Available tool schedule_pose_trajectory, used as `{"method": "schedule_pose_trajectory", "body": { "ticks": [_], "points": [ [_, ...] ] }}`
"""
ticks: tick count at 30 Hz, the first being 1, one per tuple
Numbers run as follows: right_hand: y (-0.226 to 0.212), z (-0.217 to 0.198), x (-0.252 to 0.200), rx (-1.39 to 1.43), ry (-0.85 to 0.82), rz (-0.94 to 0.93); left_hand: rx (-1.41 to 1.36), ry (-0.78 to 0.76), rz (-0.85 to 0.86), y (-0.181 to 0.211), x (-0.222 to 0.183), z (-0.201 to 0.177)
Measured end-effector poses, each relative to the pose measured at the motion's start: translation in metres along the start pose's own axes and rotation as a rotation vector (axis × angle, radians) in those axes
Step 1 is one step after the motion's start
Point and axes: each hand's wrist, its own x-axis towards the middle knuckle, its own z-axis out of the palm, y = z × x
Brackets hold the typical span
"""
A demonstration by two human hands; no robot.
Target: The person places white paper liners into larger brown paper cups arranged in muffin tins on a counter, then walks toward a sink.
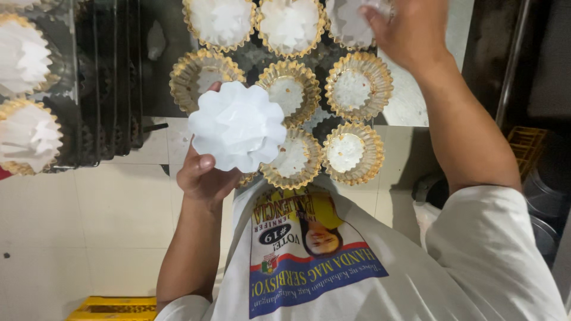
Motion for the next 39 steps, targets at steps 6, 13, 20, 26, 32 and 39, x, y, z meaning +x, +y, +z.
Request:
{"method": "schedule_pose_trajectory", "body": {
  "ticks": [6,13,20,26,32,39],
  "points": [
    [-0.057,-0.027,0.039,-0.221,-0.166,-0.205,0.033,0.047,0.022,0.005,-0.008,0.001],
    [-0.178,-0.012,0.076,0.702,-0.323,0.086,0.091,0.08,0.023,0.022,-0.019,-0.026],
    [-0.251,0.039,0.084,0.671,-0.41,0.129,0.042,0.039,0.028,0.055,-0.056,-0.08],
    [-0.272,0.041,0.089,0.632,-0.339,0.157,0.005,-0.024,0.022,0.075,-0.06,-0.113],
    [-0.266,0.034,0.091,0.489,-0.266,0.026,-0.033,-0.114,-0.022,0.083,-0.054,-0.138],
    [-0.303,0.032,0.099,0.596,-0.266,0.185,-0.122,-0.153,-0.117,0.088,-0.05,-0.164]
  ]
}}
